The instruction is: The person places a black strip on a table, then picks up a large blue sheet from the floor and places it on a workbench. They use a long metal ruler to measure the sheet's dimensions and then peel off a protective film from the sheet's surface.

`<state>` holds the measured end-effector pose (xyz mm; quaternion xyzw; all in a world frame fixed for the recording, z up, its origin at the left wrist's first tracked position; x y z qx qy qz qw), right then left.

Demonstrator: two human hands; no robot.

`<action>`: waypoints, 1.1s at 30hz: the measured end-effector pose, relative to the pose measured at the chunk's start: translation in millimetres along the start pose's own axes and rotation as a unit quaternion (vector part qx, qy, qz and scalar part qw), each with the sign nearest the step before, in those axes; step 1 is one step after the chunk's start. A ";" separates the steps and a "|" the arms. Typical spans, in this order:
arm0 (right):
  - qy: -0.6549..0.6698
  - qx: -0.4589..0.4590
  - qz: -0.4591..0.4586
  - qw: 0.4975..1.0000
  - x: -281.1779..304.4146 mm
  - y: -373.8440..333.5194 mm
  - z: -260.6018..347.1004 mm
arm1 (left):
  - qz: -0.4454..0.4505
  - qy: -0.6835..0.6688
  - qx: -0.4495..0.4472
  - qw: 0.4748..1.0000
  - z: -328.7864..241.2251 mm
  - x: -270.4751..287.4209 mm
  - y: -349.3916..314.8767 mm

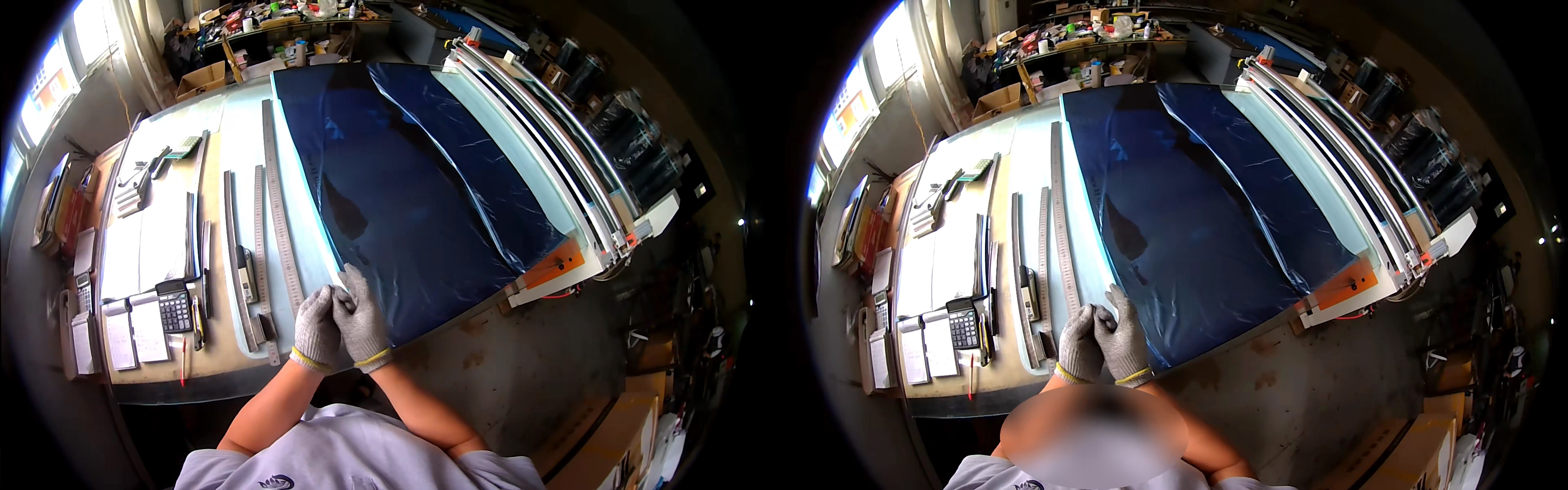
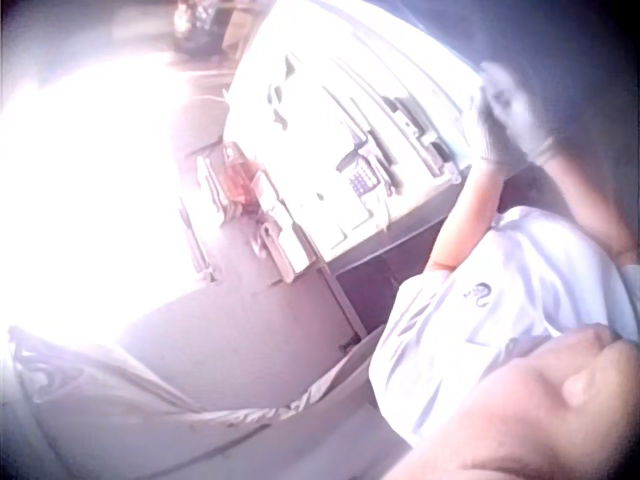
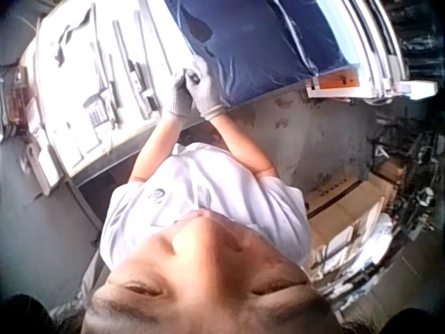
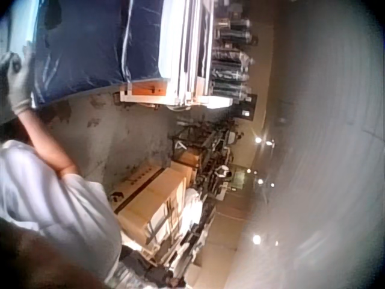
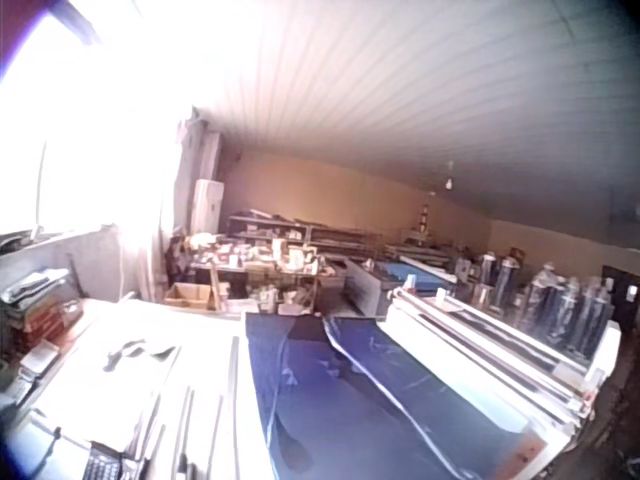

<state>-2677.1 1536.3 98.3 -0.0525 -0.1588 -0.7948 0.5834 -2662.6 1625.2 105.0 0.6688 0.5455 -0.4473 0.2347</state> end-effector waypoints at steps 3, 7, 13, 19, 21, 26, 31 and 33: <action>-0.095 0.003 0.037 0.995 3.8 6.6 20.1 | -0.070 -0.047 -0.027 0.996 -11.7 15.0 28.6; -0.148 0.187 0.115 0.964 -0.3 -8.9 26.3 | -0.119 -0.033 -0.014 0.992 -25.6 39.4 58.5; 0.331 0.006 0.142 0.933 27.6 -2.4 8.9 | -0.090 0.213 -0.111 0.967 1.3 6.7 36.5; 0.467 -0.100 0.151 0.866 33.3 -15.5 26.9 | -0.062 0.186 0.022 0.980 24.5 44.5 20.2; 0.339 -0.025 0.183 0.922 33.9 -32.6 -6.5 | -0.117 0.112 -0.007 0.987 33.7 71.3 33.4; 0.181 -0.198 0.230 0.935 61.1 -70.5 -73.3 | -0.202 -0.015 -0.160 0.966 -66.7 97.3 77.7; -0.492 0.078 0.237 0.834 131.9 -79.2 -89.4 | -0.231 0.304 -0.201 0.902 -111.7 90.8 45.5; -0.546 0.090 0.243 0.796 142.4 -74.8 -102.6 | -0.257 0.351 -0.217 0.874 -105.2 139.8 41.0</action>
Point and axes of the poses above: each hand's wrist, its own y-axis towards the middle knuckle, its own x-axis out of the back of the hand, z = x × y, the point moved 3 cm from there along y, towards the middle knuckle, and after that the axes turned 6 degrees about -y, right-handed, at the moved point
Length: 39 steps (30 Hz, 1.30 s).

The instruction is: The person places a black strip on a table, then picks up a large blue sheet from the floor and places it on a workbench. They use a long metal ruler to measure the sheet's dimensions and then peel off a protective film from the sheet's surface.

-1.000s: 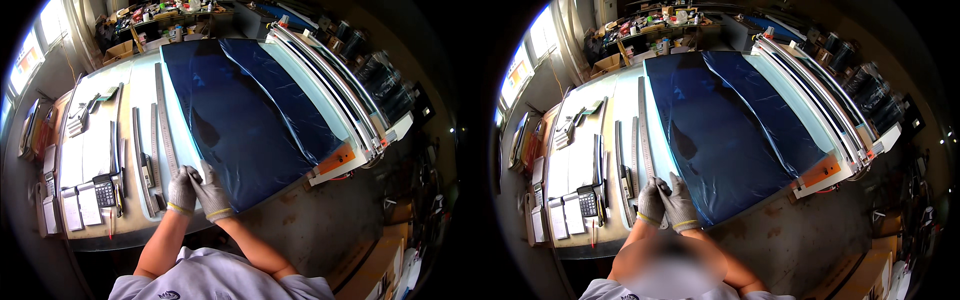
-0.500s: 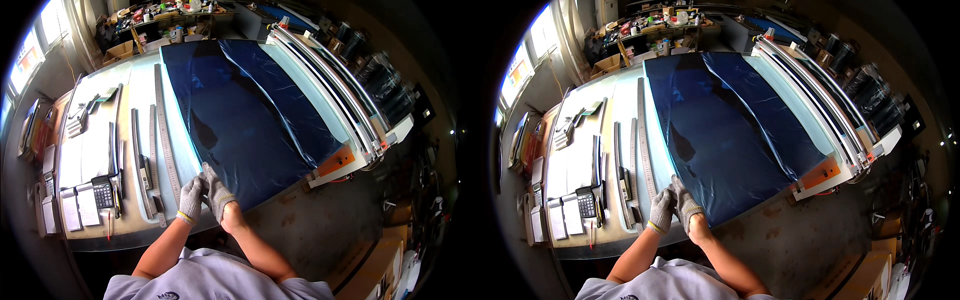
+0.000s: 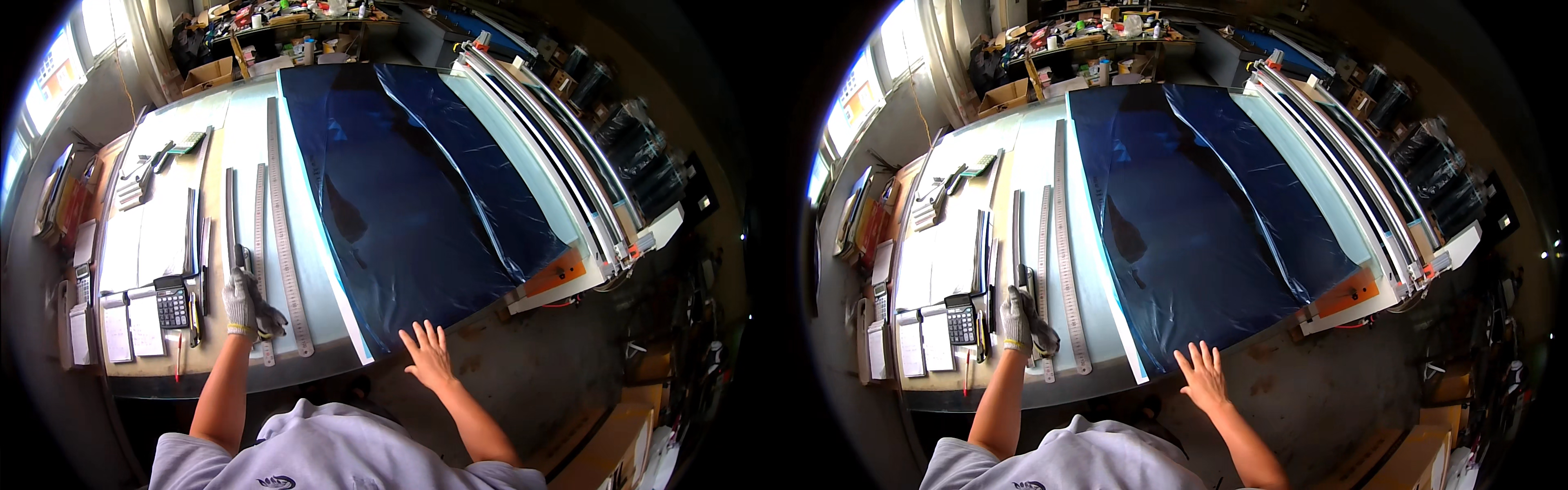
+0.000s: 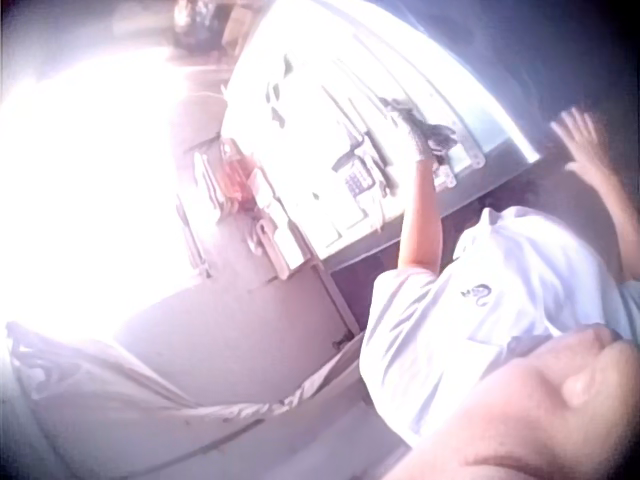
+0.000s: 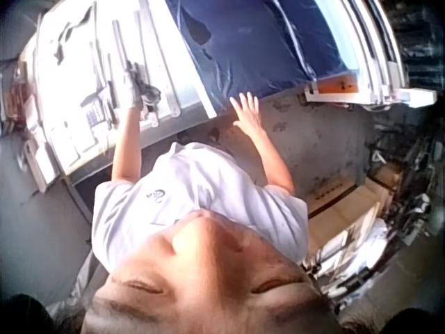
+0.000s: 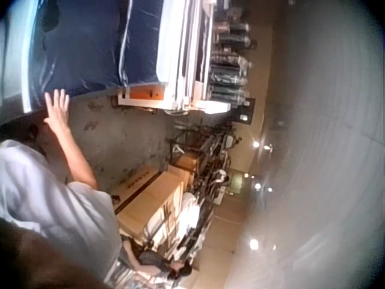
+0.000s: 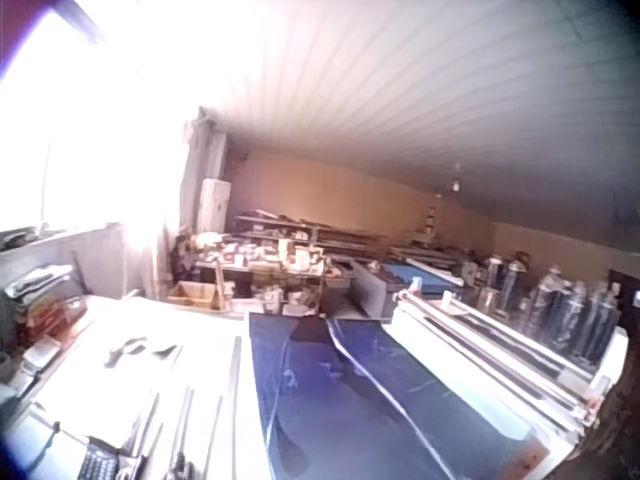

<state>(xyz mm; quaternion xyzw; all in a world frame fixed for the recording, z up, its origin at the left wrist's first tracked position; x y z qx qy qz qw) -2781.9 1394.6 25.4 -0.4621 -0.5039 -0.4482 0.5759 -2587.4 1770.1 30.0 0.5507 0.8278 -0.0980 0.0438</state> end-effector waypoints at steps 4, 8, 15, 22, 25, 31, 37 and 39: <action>-0.026 -0.013 -0.075 0.997 -40.3 7.1 -38.7 | -0.025 0.037 0.036 0.998 12.6 6.7 -31.3; -0.026 -0.048 -0.116 0.992 -79.8 7.3 -65.7 | 0.037 0.076 0.072 0.994 2.4 -4.8 -52.7; 0.052 -0.189 -0.135 0.971 -57.8 31.3 -15.5 | 0.147 0.194 0.040 0.969 2.1 12.1 -57.4; 0.115 -0.177 -0.128 0.969 -40.0 98.0 103.8 | 0.241 0.335 -0.029 0.911 -5.8 14.9 -60.0; 0.100 -0.148 -0.162 0.970 -33.2 111.8 113.3 | 0.243 0.348 -0.032 0.905 -11.6 19.4 -55.1; 0.034 -0.205 -0.199 0.958 -36.4 87.9 48.9 | 0.221 0.320 -0.018 0.921 -9.7 55.0 -47.0; 0.021 -0.255 -0.191 0.948 -48.3 43.3 0.3 | 0.095 0.180 -0.009 0.979 -14.9 110.3 -24.5; 0.031 -0.252 -0.166 0.953 -54.8 36.0 1.3 | 0.055 0.169 -0.028 0.984 -20.3 125.9 -15.4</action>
Point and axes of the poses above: each hand's wrist, its own y-axis towards the middle knuckle, its own x-axis out of the back of the hand, z = x × y, the point moved 3 cm from there along y, towards the middle knuckle, and after that the axes turned 6 degrees about -y, right-handed, at the moved point
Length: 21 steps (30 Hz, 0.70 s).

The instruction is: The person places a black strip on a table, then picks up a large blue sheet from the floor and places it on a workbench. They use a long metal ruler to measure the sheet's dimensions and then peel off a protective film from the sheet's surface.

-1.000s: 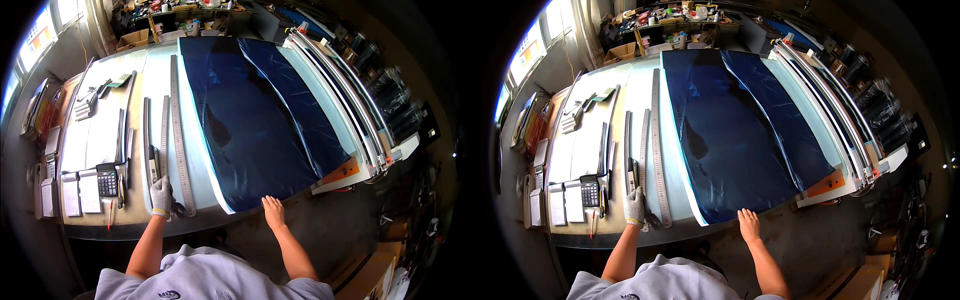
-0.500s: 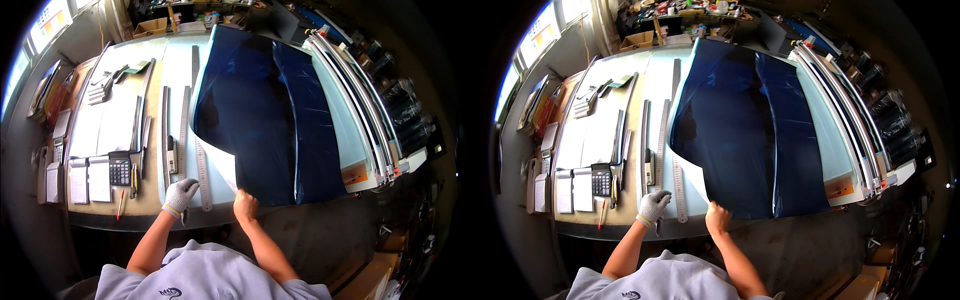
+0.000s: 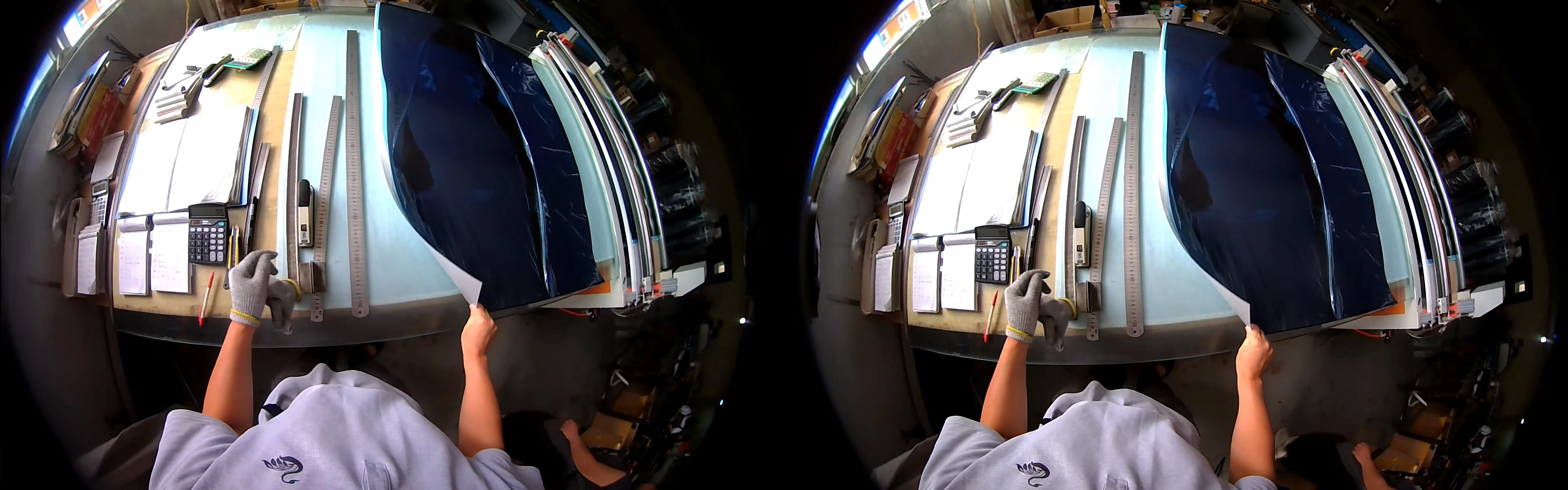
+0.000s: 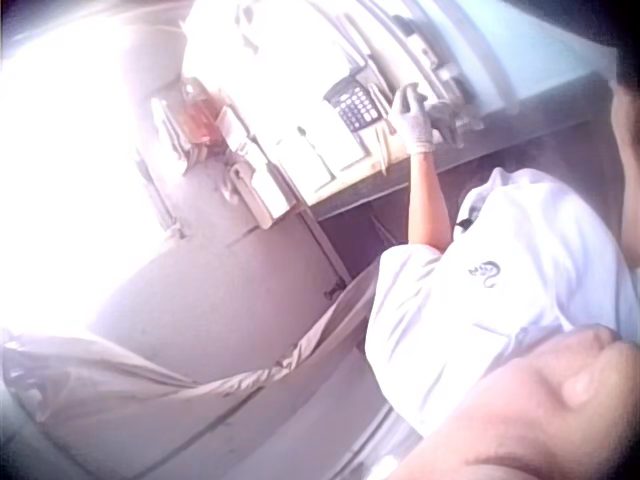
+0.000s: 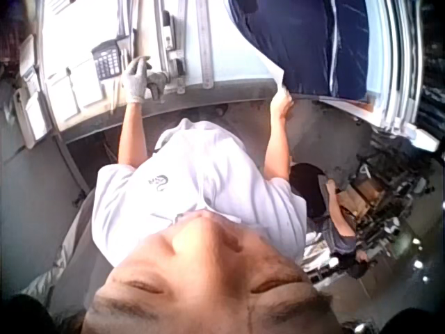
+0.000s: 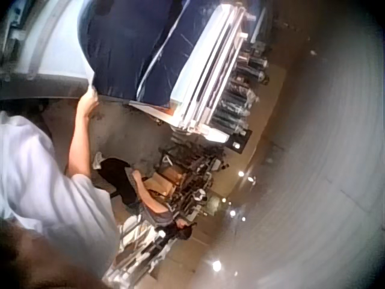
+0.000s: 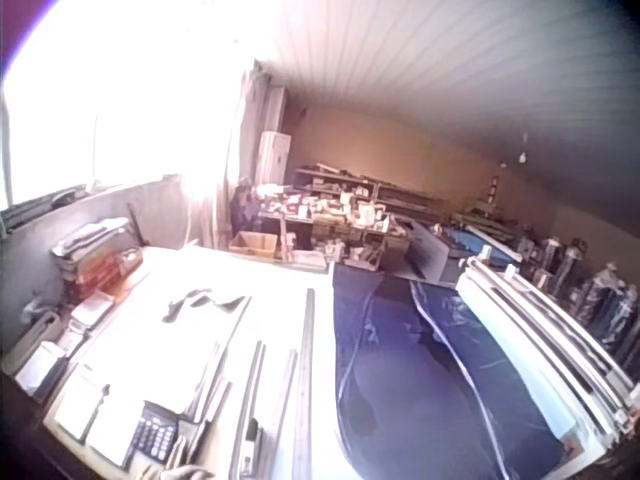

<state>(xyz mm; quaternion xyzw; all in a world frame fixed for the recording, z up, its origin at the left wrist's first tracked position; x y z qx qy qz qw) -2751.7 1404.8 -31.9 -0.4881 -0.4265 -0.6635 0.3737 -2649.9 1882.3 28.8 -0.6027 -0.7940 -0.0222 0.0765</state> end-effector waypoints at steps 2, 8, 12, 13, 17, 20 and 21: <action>0.003 -0.006 0.040 0.999 -5.6 -6.2 1.3 | -0.029 0.020 -0.021 0.999 2.1 14.4 5.5; 0.041 0.039 0.011 0.998 -25.2 -20.1 14.3 | -0.025 0.039 -0.008 0.999 -12.8 9.8 6.8; 0.010 0.054 0.021 0.998 -28.5 -22.6 25.5 | 0.008 0.051 -0.026 0.998 -5.1 -3.2 2.5; 0.009 0.054 0.019 0.998 -27.9 -22.7 28.2 | 0.012 0.064 -0.036 0.997 -2.6 -6.0 0.5; 0.014 0.042 0.008 0.999 -28.4 -24.6 32.3 | 0.015 0.109 -0.056 0.992 6.9 -12.1 -1.5; 0.015 0.024 -0.001 1.000 -31.0 -25.2 34.2 | 0.016 0.142 -0.075 0.987 18.7 -9.7 0.2; 0.017 0.024 0.000 1.000 -32.1 -24.8 37.4 | 0.010 0.162 -0.086 0.983 19.1 -7.3 0.3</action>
Point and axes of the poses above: each hand's wrist, its own y-axis towards the middle knuckle, its own x-axis out of the back of the hand, z = x × y, the point moved 3 cm from there along y, towards the middle knuckle, and after that the axes turned 6 degrees about -y, right-handed, at the moved point
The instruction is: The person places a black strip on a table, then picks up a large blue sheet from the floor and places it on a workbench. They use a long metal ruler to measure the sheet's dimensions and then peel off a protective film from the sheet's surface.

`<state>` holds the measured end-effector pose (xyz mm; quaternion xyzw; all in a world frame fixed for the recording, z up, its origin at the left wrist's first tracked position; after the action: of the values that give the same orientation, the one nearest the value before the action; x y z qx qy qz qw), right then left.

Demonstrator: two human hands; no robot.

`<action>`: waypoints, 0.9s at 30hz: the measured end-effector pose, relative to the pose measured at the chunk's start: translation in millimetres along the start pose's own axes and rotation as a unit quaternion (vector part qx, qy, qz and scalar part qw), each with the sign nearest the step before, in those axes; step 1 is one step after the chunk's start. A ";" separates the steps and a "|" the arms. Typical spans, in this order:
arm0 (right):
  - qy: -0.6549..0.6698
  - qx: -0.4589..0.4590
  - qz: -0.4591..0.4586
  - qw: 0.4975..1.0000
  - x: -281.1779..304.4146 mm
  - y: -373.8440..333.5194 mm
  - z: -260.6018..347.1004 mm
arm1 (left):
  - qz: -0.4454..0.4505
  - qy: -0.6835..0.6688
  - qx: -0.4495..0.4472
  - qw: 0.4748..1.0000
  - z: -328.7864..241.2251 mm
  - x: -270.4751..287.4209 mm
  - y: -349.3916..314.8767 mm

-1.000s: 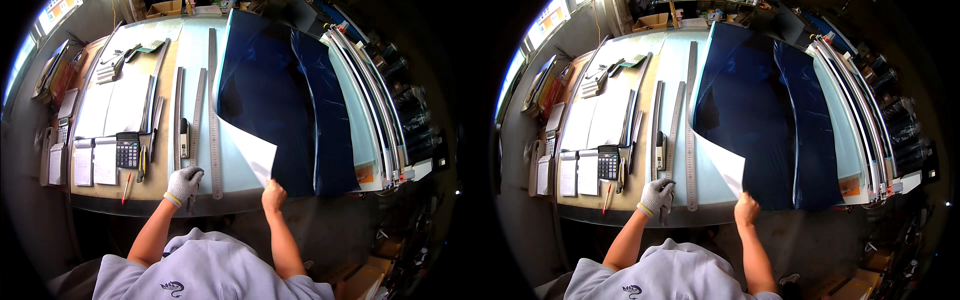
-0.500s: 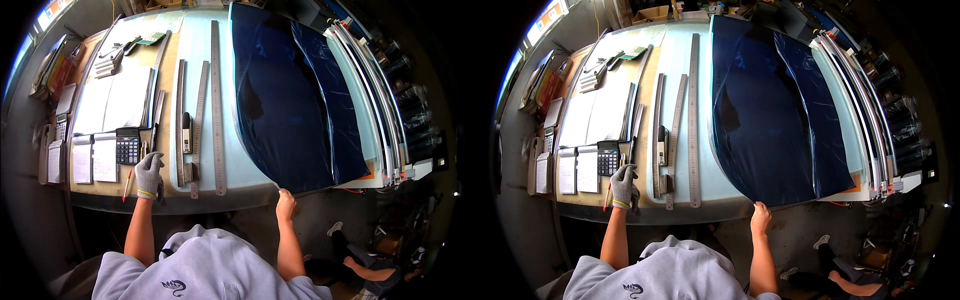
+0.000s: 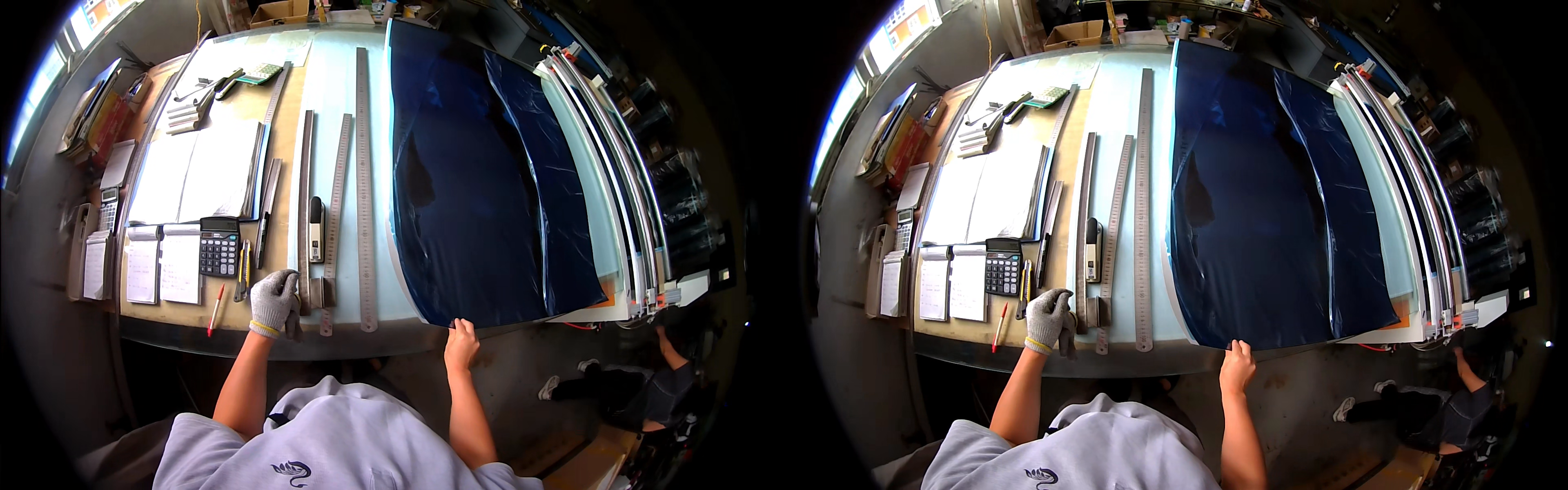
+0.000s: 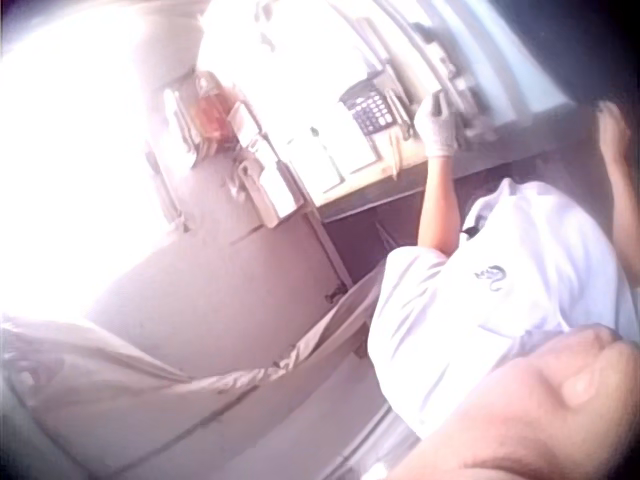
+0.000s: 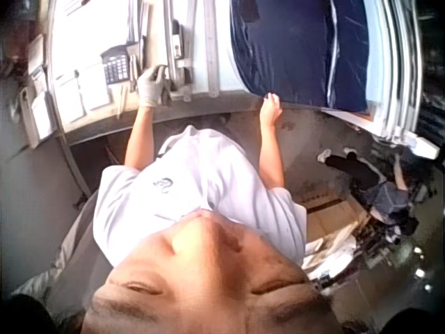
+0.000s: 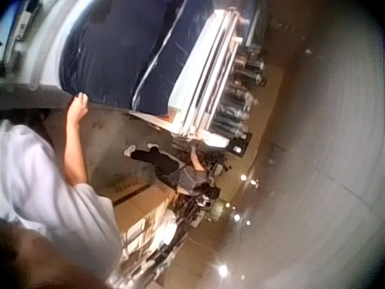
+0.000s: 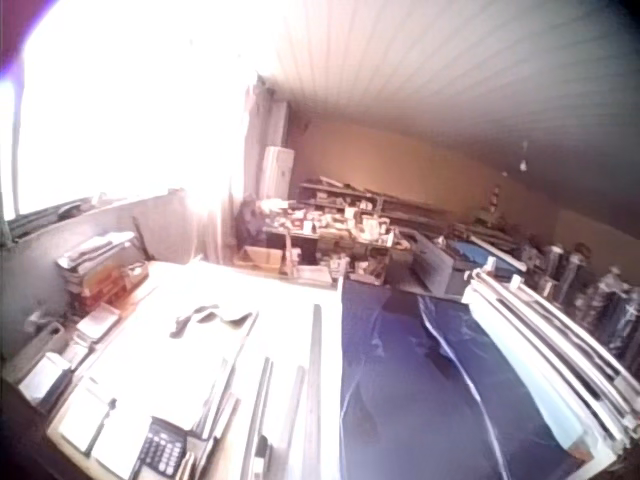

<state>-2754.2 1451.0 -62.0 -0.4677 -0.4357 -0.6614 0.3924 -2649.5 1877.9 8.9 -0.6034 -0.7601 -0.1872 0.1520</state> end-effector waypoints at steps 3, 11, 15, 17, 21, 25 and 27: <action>-0.006 -0.009 0.004 1.000 1.0 -0.7 1.1 | -0.026 0.095 -0.067 0.993 7.3 -2.3 -2.6; -0.002 -0.013 -0.004 1.000 5.7 0.0 11.6 | -0.034 0.134 -0.010 0.990 53.1 -15.1 -11.8; -0.008 -0.017 0.001 1.000 3.0 -2.3 8.8 | -0.056 0.127 -0.004 0.990 52.8 -19.4 -11.4; -0.013 -0.019 0.005 1.000 -1.3 -3.1 6.0 | -0.069 0.118 -0.012 0.991 54.0 -20.1 -11.5; -0.029 -0.011 -0.002 1.000 -4.7 -3.7 8.2 | -0.077 0.114 -0.019 0.990 57.2 -21.0 -12.1; -0.037 -0.003 -0.006 0.999 -3.3 -4.0 10.0 | -0.077 0.119 -0.016 0.990 60.0 -22.3 -12.0; -0.038 -0.007 -0.003 0.999 -2.1 -4.1 10.5 | -0.075 0.116 -0.012 0.990 61.2 -23.1 -11.5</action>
<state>-2754.5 1462.5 -63.0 -0.4940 -0.4472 -0.6472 0.3704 -2655.8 1884.3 -56.9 -0.5205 -0.7784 -0.2759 0.2171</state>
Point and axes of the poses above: each hand's wrist, its own y-axis towards the middle knuckle, its own x-axis out of the back of the hand, z = x × y, the point moved 3 cm from there along y, towards the middle knuckle, and after that the axes turned 6 degrees about -y, right-handed, at the moved point
